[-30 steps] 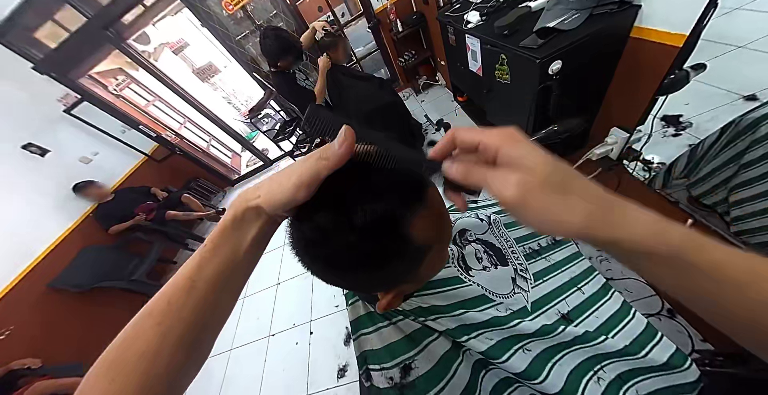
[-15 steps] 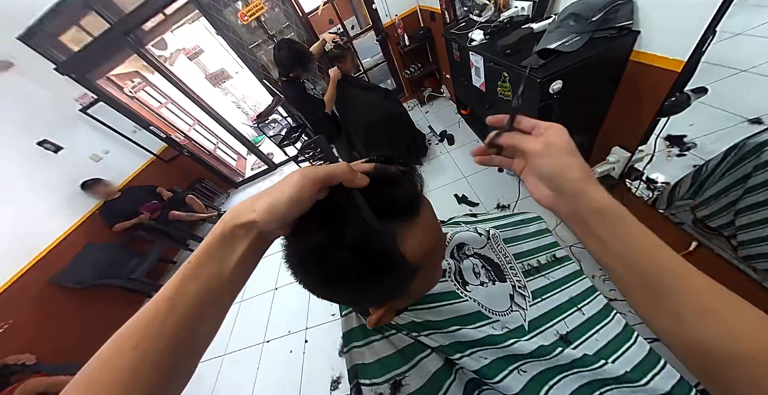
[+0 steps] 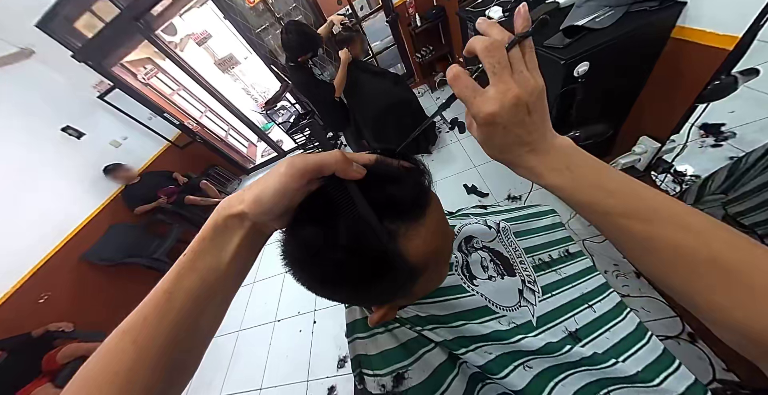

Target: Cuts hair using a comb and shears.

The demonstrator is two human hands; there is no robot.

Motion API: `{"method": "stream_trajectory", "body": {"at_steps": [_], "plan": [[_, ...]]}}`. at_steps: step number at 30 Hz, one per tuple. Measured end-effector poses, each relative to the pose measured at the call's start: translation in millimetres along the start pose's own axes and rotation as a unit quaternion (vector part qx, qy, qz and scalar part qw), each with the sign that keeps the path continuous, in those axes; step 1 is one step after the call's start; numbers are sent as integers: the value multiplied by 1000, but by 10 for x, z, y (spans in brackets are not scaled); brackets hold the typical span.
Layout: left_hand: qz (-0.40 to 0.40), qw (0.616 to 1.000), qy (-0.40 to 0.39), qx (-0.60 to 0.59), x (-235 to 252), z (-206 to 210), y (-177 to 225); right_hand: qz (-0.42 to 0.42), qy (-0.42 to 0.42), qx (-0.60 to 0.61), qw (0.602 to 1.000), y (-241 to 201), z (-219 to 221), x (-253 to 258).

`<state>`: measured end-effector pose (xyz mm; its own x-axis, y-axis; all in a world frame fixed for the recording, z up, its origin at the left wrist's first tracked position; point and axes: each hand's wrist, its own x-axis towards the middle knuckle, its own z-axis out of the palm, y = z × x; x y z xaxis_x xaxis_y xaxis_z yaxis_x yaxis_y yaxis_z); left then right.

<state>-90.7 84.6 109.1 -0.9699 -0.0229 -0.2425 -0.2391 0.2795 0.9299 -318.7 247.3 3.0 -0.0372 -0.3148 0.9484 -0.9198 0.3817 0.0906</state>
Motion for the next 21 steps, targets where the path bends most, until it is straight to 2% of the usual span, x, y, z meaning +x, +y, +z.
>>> {"method": "stream_trajectory", "body": {"at_steps": [4, 6, 10, 14, 21], "plan": [[18, 999, 12, 25, 11, 13, -12, 5, 3, 8, 1000, -21, 10, 11], [24, 999, -20, 37, 30, -58, -11, 9, 10, 5, 1000, -28, 16, 10], [32, 998, -36, 28, 47, -88, -31, 7, 12, 9, 1000, -46, 16, 24], [32, 999, -6, 37, 31, -88, -39, 18, 14, 9, 1000, 4, 19, -5], [30, 999, -6, 27, 15, -72, -42, 17, 13, 14, 1000, -33, 54, 46]]}}
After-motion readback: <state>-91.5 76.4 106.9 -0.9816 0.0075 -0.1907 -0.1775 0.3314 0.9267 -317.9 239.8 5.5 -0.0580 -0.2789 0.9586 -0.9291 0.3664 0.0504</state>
